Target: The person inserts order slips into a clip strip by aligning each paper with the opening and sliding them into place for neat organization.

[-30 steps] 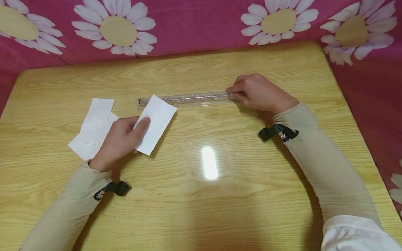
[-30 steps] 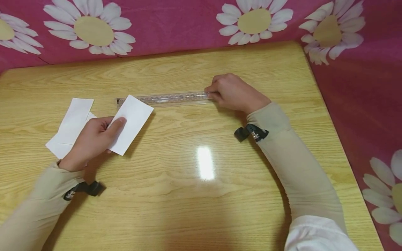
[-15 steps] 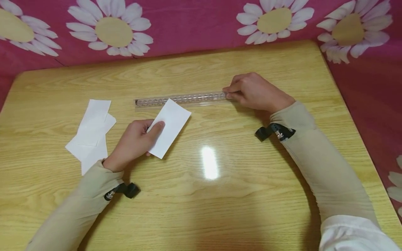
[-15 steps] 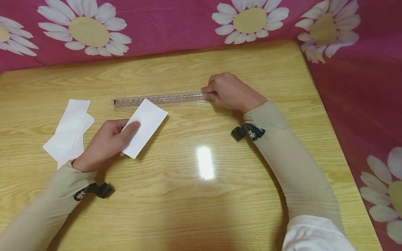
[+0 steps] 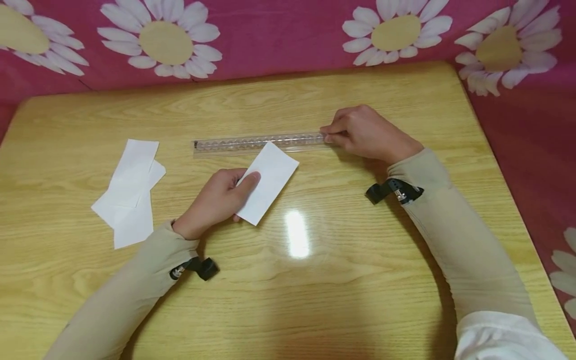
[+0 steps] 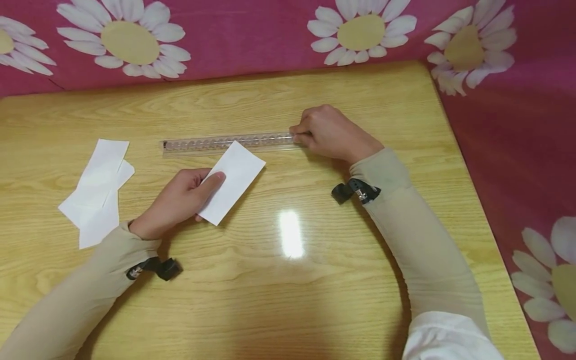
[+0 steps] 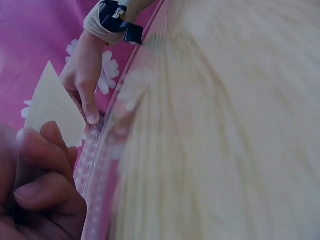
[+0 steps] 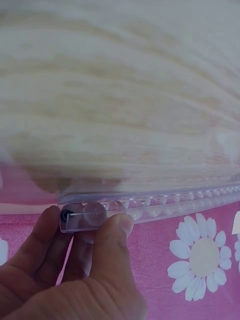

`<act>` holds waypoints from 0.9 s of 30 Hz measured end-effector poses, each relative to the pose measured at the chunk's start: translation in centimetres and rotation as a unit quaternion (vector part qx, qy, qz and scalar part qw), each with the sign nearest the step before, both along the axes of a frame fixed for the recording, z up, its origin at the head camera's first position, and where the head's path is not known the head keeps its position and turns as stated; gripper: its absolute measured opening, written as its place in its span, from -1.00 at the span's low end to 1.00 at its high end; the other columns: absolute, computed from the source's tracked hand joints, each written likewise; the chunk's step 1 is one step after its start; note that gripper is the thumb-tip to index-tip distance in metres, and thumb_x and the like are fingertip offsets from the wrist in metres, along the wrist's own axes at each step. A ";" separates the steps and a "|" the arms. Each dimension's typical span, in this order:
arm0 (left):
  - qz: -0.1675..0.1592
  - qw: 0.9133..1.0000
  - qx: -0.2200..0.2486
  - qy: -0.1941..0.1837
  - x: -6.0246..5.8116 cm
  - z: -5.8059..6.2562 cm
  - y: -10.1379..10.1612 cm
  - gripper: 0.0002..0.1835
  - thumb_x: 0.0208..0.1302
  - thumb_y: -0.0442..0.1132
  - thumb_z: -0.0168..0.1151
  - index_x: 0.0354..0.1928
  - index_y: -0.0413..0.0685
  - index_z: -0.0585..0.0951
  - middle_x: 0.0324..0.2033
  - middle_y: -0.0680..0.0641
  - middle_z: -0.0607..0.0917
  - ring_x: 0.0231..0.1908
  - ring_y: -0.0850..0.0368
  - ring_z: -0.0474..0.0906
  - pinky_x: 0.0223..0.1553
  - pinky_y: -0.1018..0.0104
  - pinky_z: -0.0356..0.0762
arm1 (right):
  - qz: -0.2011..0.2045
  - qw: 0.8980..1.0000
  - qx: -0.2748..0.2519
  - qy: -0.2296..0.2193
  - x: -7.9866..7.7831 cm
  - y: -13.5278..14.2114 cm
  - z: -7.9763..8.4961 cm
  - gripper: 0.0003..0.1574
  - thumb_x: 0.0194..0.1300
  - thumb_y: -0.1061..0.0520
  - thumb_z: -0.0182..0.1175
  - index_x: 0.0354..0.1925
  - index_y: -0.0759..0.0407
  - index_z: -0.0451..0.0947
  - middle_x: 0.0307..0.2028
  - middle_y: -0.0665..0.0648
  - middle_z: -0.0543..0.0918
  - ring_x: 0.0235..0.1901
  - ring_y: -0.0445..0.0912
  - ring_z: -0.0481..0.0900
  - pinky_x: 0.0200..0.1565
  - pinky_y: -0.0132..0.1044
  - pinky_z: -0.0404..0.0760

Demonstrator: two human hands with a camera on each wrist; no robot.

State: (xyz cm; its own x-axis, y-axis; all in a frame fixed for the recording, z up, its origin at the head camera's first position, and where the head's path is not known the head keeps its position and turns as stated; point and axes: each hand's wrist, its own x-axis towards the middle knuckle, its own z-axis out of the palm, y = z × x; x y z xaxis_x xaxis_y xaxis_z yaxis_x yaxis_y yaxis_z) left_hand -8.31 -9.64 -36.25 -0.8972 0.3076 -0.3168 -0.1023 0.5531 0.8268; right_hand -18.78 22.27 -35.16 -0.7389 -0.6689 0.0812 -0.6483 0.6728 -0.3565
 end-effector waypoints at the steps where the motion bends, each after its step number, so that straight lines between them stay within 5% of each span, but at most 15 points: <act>1: -0.003 1.000 0.000 0.001 -0.1 0.0 0.3 -0.59 0.61 0.08 -0.02 -0.12 -0.03 0.69 -0.64 0.01 0.63 -0.74 0.14 0.48 -0.62 0.25 0.53 | -0.002 1.000 0.000 -0.001 0.0 0.1 0.0 -0.72 0.41 0.15 0.34 0.02 0.22 0.77 -0.17 0.23 0.82 -0.22 0.03 0.75 -0.08 -0.03 0.72; 8: -0.025 1.000 0.011 -0.007 -0.7 0.4 1.6 -0.59 0.63 0.09 -0.05 -0.15 0.02 0.70 -0.62 -0.02 0.65 -0.74 0.11 0.47 -0.65 0.26 0.49 | -0.010 1.000 0.002 -0.001 0.1 0.3 0.0 -0.72 0.42 0.16 0.33 0.05 0.20 0.76 -0.15 0.22 0.83 -0.21 0.02 0.74 -0.08 -0.02 0.71; 27: -0.025 0.987 0.087 -0.133 -1.3 -0.2 4.7 -0.58 0.63 0.07 -0.02 0.01 -0.04 0.71 -0.51 -0.02 0.71 -0.63 0.21 0.53 -0.66 0.38 0.46 | -0.006 1.000 -0.012 -0.005 0.0 0.4 0.1 -0.73 0.40 0.12 0.36 0.02 0.15 0.78 -0.19 0.17 0.83 -0.25 -0.02 0.75 -0.07 -0.05 0.72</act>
